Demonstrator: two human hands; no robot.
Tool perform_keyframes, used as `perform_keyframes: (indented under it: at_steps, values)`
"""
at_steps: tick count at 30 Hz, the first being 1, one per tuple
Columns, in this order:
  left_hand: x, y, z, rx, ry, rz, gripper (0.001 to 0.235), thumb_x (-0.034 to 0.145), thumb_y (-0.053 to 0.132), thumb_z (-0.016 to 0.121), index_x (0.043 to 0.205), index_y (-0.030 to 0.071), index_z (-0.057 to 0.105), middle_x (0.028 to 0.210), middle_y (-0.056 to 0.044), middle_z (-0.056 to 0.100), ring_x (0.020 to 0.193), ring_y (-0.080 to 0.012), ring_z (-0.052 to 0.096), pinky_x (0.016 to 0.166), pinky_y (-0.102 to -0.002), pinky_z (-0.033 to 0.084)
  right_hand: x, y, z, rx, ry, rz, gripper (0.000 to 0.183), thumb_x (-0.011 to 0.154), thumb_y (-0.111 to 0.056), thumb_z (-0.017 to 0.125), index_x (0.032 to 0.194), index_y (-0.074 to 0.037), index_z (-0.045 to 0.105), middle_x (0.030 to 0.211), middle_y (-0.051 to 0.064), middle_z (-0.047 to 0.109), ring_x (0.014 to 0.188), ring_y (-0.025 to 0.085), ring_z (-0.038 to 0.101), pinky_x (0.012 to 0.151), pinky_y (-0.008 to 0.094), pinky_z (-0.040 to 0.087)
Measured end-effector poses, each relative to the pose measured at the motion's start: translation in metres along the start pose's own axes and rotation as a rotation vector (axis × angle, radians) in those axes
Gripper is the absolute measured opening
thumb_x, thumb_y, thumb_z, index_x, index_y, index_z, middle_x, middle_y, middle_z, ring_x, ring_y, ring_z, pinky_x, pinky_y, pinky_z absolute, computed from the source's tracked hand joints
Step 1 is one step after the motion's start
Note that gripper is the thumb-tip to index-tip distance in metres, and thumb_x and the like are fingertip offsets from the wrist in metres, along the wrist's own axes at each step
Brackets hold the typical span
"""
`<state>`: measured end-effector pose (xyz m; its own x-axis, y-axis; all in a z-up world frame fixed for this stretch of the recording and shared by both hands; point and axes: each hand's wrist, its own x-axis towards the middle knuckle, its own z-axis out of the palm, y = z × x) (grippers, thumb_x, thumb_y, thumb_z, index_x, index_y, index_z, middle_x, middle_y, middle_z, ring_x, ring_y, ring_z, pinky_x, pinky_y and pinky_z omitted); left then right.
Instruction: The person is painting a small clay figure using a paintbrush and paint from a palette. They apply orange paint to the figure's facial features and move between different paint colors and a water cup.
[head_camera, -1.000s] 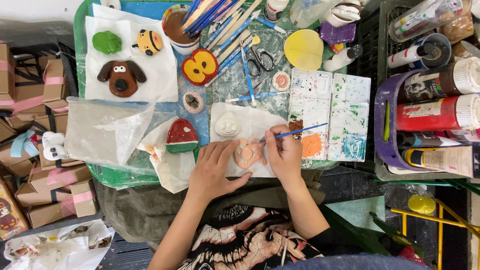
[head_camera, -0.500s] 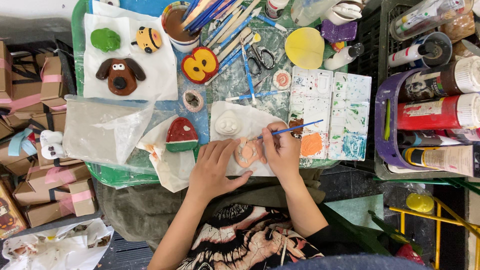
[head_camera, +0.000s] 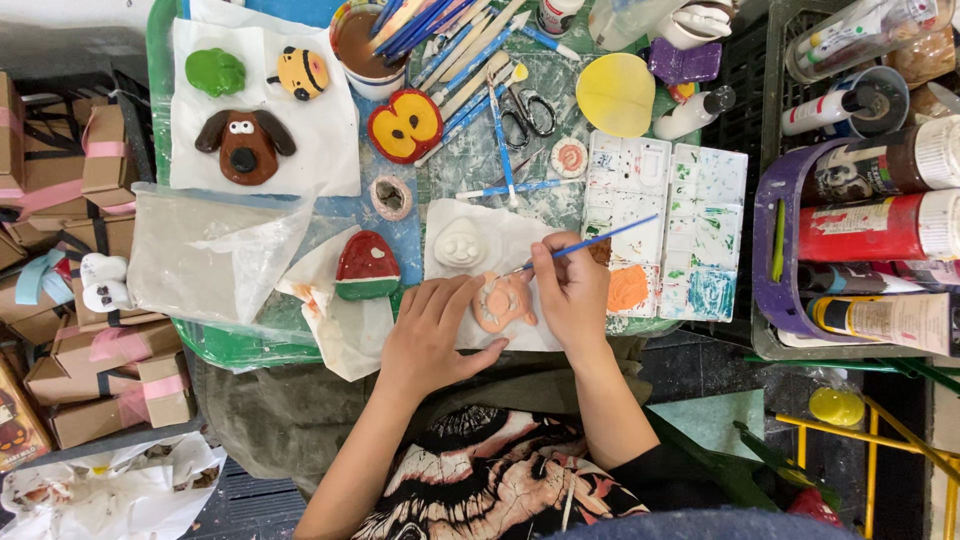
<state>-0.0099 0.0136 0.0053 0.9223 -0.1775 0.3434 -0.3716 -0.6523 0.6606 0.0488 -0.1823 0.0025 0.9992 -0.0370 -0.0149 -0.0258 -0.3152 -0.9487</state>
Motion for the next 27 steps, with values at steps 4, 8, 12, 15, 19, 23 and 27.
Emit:
perform_keyframes:
  at_steps: [4,8,12,15,19,23,27]
  values:
    - [0.000,0.000,0.000,0.006,-0.007,-0.003,0.076,0.075,0.041,0.085,0.137,0.006,0.057,0.126,-0.010,0.064,0.115,-0.0306,0.061,0.098,-0.044,0.047,0.003,-0.010,0.006,-0.064,-0.022,0.011,0.015,0.104,-0.014,0.065,0.096,-0.003,0.061,0.073,0.003,0.072,0.070,0.006,0.073,0.058,0.021,0.053]
    - [-0.001,-0.001,-0.001,-0.006,0.001,0.009,0.076,0.077,0.042,0.085,0.137,0.006,0.056,0.127,-0.011,0.064,0.116,-0.0308,0.061,0.100,-0.045,0.047,0.004,-0.015,0.008,-0.141,-0.027,0.033,0.015,0.103,-0.014,0.066,0.094,-0.003,0.061,0.068,0.005,0.072,0.066,0.007,0.074,0.053,0.022,0.051]
    - [-0.001,-0.001,0.000,0.000,0.002,0.008,0.075,0.077,0.042,0.085,0.137,0.006,0.056,0.127,-0.010,0.064,0.116,-0.0307,0.061,0.100,-0.045,0.047,0.004,-0.015,0.008,-0.150,-0.016,0.016,0.015,0.103,-0.015,0.066,0.095,-0.004,0.061,0.068,0.004,0.072,0.067,0.007,0.075,0.053,0.021,0.050]
    - [0.000,-0.001,0.000,-0.003,0.001,0.008,0.075,0.077,0.042,0.085,0.137,0.006,0.057,0.127,-0.010,0.064,0.115,-0.0307,0.061,0.099,-0.044,0.047,0.004,-0.015,0.007,-0.197,0.006,0.007,0.014,0.102,-0.015,0.067,0.095,-0.005,0.061,0.067,0.003,0.072,0.067,0.007,0.076,0.052,0.021,0.048]
    - [-0.001,-0.001,-0.001,-0.012,0.001,0.008,0.075,0.077,0.042,0.085,0.136,0.005,0.056,0.126,-0.011,0.064,0.115,-0.0306,0.061,0.099,-0.045,0.047,0.004,-0.010,0.005,-0.242,0.031,0.008,0.015,0.102,-0.015,0.068,0.095,-0.004,0.062,0.066,0.004,0.069,0.063,0.007,0.073,0.050,0.023,0.045]
    - [-0.001,-0.001,0.000,0.005,0.001,0.007,0.074,0.077,0.041,0.085,0.135,0.006,0.057,0.126,-0.010,0.065,0.115,-0.0304,0.062,0.098,-0.044,0.047,-0.002,0.005,-0.008,-0.111,0.047,-0.095,0.012,0.106,-0.013,0.063,0.099,-0.003,0.059,0.077,0.004,0.072,0.070,0.008,0.071,0.059,0.021,0.051]
    - [-0.001,-0.001,0.002,0.027,0.010,0.012,0.072,0.078,0.041,0.085,0.135,0.006,0.058,0.125,-0.009,0.065,0.114,-0.0306,0.061,0.097,-0.044,0.047,-0.006,0.024,-0.058,0.046,0.149,-0.159,0.009,0.110,-0.011,0.057,0.104,-0.003,0.058,0.084,0.006,0.072,0.073,0.008,0.067,0.064,0.023,0.053]
